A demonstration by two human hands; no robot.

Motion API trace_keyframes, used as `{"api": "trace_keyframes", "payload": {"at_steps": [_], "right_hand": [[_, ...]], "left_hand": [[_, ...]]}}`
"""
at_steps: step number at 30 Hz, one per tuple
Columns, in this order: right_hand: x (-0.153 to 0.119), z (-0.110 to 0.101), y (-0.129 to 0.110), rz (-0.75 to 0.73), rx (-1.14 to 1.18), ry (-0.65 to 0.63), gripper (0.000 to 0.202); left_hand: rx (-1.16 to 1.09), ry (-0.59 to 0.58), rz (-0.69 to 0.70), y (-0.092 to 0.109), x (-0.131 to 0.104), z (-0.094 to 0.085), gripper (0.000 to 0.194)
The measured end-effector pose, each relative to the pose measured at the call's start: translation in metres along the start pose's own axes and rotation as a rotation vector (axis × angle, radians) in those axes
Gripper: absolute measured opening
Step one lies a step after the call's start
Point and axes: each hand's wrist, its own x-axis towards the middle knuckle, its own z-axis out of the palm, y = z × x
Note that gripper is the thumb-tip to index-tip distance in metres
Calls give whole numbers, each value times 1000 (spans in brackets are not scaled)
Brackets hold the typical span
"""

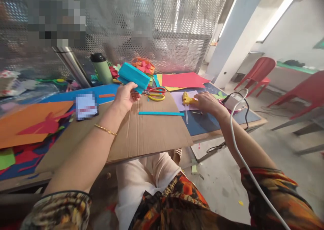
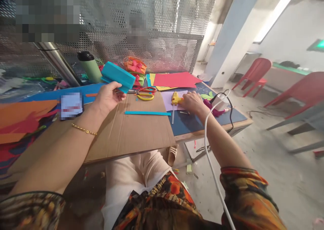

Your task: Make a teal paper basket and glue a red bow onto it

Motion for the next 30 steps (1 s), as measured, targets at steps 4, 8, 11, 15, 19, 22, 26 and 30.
{"api": "trace_keyframes", "payload": {"at_steps": [4,8,11,15,19,22,26,30], "right_hand": [[13,8,-9,51,1,-43,41],[14,18,-2,-25,-11,23,37],[17,27,6,-38,47,76,34],[21,23,9,-52,314,278,27],[12,-8,-3,-94,620,389,34],[3,-33,-20,-142,836,368,31],[-1,-55,-49,-359,976,305,58],[-1,-64,-76,-480,992,236,66]], "left_hand": [[15,-53,-19,2,-4,0,16],[22,-51,-30,4,-9,1,15],[22,-40,-73,5,-12,1,15],[7,-40,-68,4,-12,1,18],[2,-39,-70,3,-11,1,17],[-16,-16,-70,2,-11,0,19],[-39,11,-55,2,-12,1,20],[-42,0,-66,4,-14,1,23]]}}
